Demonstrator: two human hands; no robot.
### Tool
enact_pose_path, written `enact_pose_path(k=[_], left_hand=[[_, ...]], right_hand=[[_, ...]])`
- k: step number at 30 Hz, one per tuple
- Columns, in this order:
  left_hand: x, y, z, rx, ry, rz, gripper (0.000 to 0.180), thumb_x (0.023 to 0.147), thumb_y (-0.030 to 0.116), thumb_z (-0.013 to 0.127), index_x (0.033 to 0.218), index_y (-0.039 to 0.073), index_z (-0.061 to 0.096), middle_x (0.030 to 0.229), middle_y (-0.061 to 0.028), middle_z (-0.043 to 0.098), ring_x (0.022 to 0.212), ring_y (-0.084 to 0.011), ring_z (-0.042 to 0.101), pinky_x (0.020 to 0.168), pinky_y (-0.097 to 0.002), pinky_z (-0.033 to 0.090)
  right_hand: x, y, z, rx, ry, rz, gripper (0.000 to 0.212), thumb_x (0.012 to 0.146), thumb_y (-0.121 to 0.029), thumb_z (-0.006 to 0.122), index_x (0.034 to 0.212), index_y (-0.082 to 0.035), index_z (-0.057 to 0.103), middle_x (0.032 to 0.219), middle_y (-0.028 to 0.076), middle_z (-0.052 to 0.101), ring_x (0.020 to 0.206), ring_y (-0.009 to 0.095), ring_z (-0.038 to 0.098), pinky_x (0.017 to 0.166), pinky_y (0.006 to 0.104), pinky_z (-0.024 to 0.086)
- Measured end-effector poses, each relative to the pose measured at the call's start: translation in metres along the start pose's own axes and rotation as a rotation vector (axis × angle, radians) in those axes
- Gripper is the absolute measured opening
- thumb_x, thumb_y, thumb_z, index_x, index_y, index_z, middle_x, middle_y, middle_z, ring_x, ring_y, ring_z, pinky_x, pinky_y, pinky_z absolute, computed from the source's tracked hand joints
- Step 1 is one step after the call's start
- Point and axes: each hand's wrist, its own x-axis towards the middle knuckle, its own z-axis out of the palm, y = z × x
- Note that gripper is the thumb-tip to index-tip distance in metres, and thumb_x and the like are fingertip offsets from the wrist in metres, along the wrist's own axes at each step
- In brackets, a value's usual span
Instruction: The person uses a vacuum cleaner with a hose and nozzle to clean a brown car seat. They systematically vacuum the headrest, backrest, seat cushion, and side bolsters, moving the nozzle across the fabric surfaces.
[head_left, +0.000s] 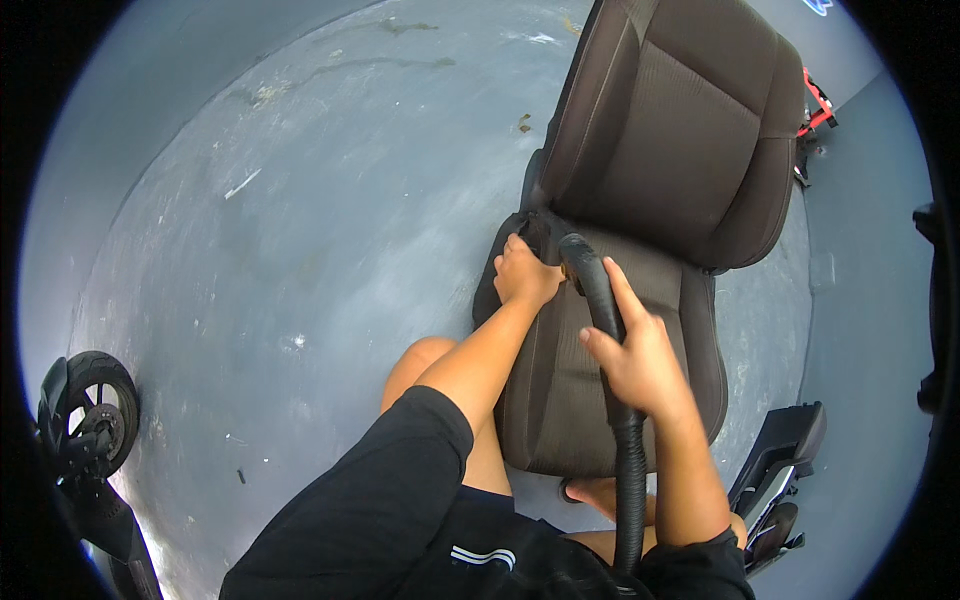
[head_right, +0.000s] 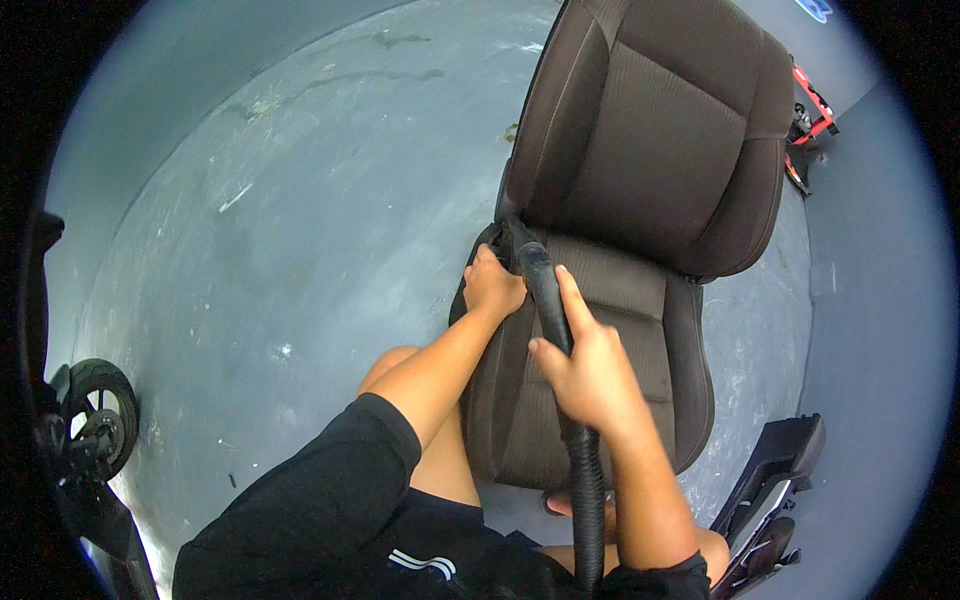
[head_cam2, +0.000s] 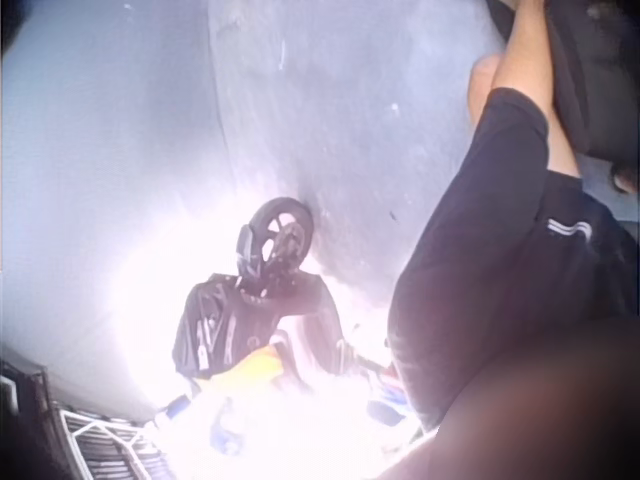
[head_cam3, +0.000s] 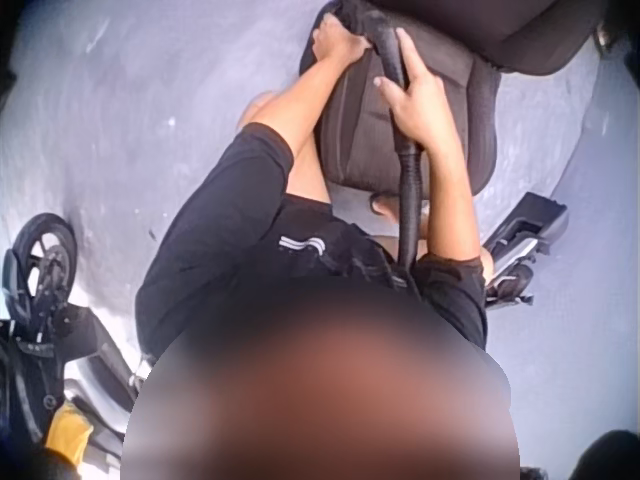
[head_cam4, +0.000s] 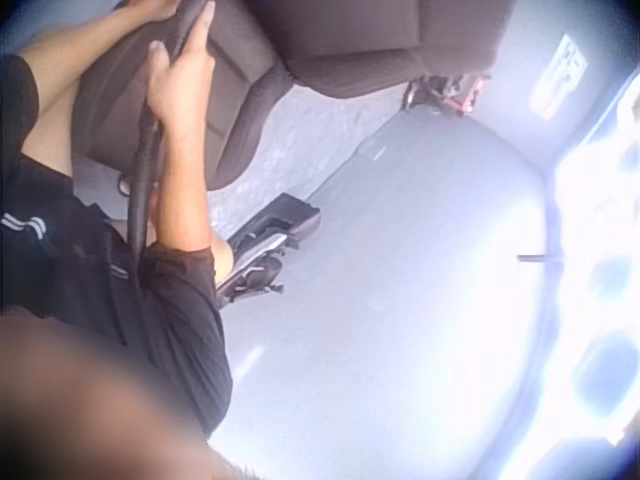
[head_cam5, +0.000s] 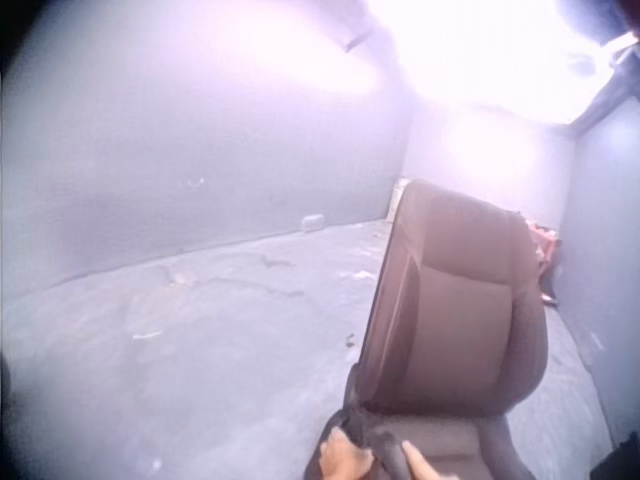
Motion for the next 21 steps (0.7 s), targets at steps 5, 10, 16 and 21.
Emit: enact_pose_path(k=[5, 10, 16, 21], left_hand=[[-0.002, -0.007, -0.001, -0.134, -0.023, -0.013, 0.091, 0.069, 0.029, 0.096, 0.139, -0.003, 0.048, 0.140, -0.0204, 0.065, 0.133, -0.0386, 0.063, 0.108, -0.0498, 0.055], [-0.004, -0.009, -0.007, -0.156, -0.063, -0.058, 0.082, 0.068, 0.027, 0.095, 0.132, -0.003, 0.053, 0.140, -0.0220, 0.064, 0.127, -0.0392, 0.068, 0.105, -0.0459, 0.058], [0.002, -0.013, 0.000, -0.148, -0.038, -0.032, 0.082, 0.070, 0.028, 0.095, 0.132, -0.004, 0.052, 0.137, -0.0252, 0.065, 0.126, -0.0402, 0.069, 0.106, -0.0449, 0.057], [0.013, -0.031, 0.018, -0.098, -0.022, 0.131, 0.074, 0.079, 0.027, 0.089, 0.132, -0.007, 0.052, 0.138, -0.0285, 0.065, 0.125, -0.0431, 0.069, 0.106, -0.0465, 0.057]], right_hand=[[0.057, 0.016, 0.003, -0.039, -0.070, -0.060, 0.083, 0.088, -0.013, 0.074, 0.164, 0.000, 0.043, 0.099, 0.023, 0.073, 0.091, 0.029, 0.073, 0.085, 0.0396, 0.057], [0.118, 0.008, 0.028, -0.177, -0.124, -0.014, 0.082, 0.088, -0.016, 0.076, 0.163, -0.004, 0.045, 0.102, 0.018, 0.075, 0.080, 0.021, 0.072, 0.078, 0.0384, 0.058], [0.137, -0.020, 0.010, -0.286, -0.293, 0.003, 0.091, 0.086, -0.022, 0.078, 0.165, 0.003, 0.041, 0.144, 0.032, 0.066, 0.132, 0.038, 0.068, 0.110, 0.0402, 0.053], [0.143, -0.028, 0.038, -0.412, -0.247, 0.033, 0.088, 0.087, -0.027, 0.079, 0.163, -0.002, 0.045, 0.145, 0.032, 0.065, 0.134, 0.043, 0.065, 0.112, 0.0440, 0.053]])
